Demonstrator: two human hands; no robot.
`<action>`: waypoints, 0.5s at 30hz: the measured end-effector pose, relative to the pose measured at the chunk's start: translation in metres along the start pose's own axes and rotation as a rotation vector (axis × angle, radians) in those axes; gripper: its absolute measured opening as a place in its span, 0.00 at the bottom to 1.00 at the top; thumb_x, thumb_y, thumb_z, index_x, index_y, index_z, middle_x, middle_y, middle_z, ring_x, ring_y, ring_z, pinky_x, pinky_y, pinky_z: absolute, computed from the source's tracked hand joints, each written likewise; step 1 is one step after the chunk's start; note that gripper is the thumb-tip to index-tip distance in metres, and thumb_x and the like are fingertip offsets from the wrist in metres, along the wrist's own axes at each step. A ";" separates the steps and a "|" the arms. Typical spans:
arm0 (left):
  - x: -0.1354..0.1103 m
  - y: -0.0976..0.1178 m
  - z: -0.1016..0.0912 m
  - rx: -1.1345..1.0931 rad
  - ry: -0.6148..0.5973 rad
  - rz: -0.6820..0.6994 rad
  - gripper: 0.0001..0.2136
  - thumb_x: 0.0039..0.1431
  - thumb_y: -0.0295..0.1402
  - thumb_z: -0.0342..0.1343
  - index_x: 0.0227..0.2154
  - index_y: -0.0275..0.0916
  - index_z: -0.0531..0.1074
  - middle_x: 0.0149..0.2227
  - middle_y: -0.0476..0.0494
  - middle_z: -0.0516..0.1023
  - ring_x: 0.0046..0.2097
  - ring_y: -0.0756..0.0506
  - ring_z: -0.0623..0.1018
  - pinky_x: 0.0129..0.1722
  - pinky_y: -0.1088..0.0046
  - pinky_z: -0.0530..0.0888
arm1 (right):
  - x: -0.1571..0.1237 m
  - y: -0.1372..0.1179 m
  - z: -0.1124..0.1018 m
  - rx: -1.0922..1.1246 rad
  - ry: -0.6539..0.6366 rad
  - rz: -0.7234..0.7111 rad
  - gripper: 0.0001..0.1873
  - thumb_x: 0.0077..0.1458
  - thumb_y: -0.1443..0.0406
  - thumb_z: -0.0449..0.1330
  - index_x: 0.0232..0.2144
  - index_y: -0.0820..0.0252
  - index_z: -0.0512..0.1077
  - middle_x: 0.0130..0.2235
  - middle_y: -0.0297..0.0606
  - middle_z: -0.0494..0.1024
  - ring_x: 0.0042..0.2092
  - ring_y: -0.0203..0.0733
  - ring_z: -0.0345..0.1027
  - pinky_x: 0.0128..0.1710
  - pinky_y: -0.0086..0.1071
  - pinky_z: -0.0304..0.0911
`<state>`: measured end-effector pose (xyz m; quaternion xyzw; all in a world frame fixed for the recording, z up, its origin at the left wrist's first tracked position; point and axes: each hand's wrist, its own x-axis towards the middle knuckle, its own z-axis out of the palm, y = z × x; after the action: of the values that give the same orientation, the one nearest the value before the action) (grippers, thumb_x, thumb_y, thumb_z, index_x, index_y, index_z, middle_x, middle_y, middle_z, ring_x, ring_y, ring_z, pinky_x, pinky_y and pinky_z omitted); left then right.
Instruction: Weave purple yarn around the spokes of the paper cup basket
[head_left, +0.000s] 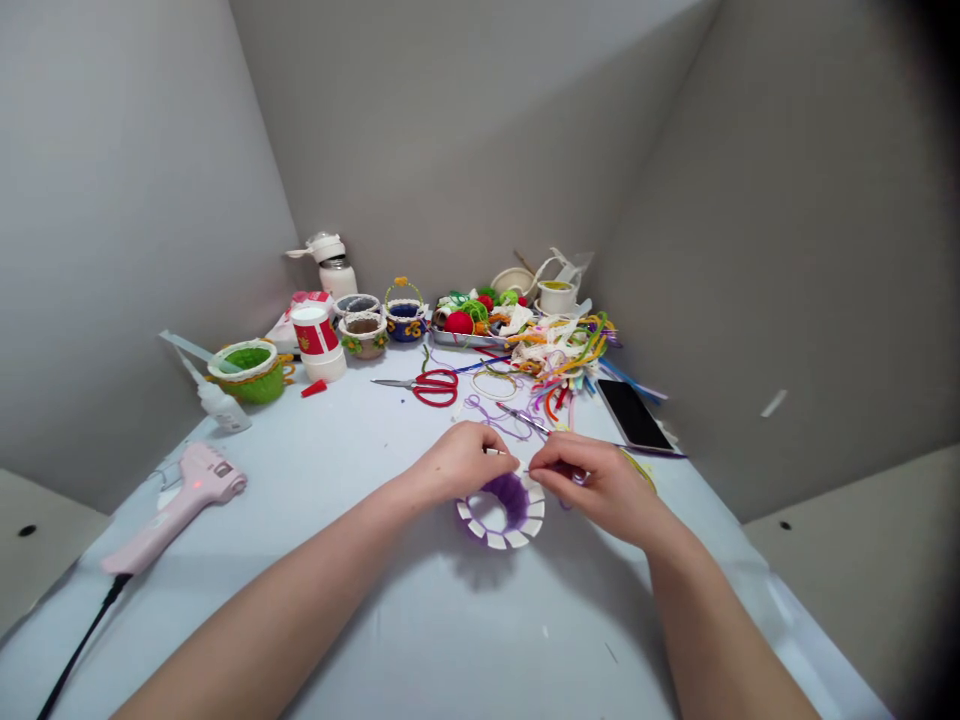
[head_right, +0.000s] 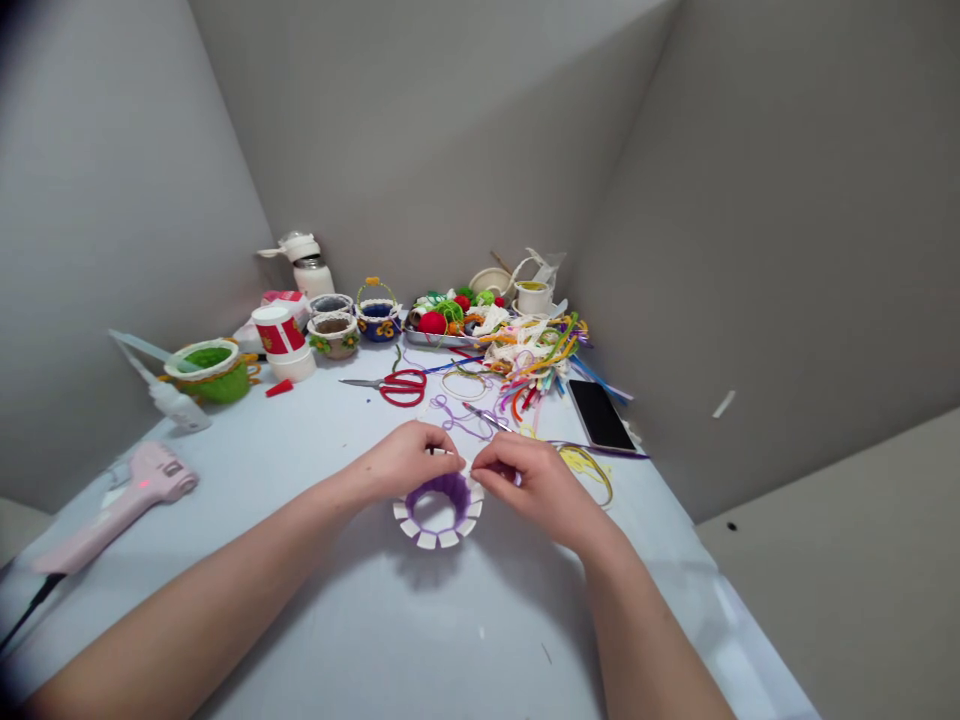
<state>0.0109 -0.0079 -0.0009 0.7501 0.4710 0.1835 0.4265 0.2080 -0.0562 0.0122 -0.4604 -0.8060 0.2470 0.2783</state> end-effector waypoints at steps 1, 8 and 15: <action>0.000 0.000 0.000 0.002 0.005 0.002 0.13 0.48 0.40 0.53 0.28 0.37 0.77 0.29 0.46 0.78 0.31 0.47 0.74 0.31 0.74 0.69 | 0.000 -0.001 0.000 -0.027 0.009 -0.027 0.09 0.59 0.62 0.56 0.30 0.58 0.74 0.30 0.38 0.73 0.32 0.38 0.65 0.31 0.31 0.58; 0.000 0.001 -0.001 0.004 0.016 0.007 0.13 0.48 0.40 0.53 0.27 0.37 0.77 0.28 0.46 0.78 0.31 0.47 0.74 0.30 0.74 0.68 | -0.002 -0.003 -0.004 -0.047 -0.035 -0.078 0.08 0.59 0.62 0.57 0.30 0.58 0.73 0.31 0.38 0.73 0.33 0.38 0.65 0.33 0.31 0.60; -0.002 0.000 -0.011 -0.002 -0.046 -0.046 0.11 0.47 0.39 0.53 0.27 0.36 0.74 0.27 0.48 0.75 0.29 0.49 0.71 0.27 0.76 0.66 | 0.000 0.009 -0.008 0.070 -0.126 0.086 0.09 0.59 0.63 0.54 0.31 0.59 0.72 0.31 0.36 0.73 0.30 0.35 0.64 0.29 0.28 0.59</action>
<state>0.0022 -0.0042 0.0053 0.7426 0.4779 0.1568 0.4422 0.2193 -0.0512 0.0122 -0.4680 -0.7923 0.3153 0.2320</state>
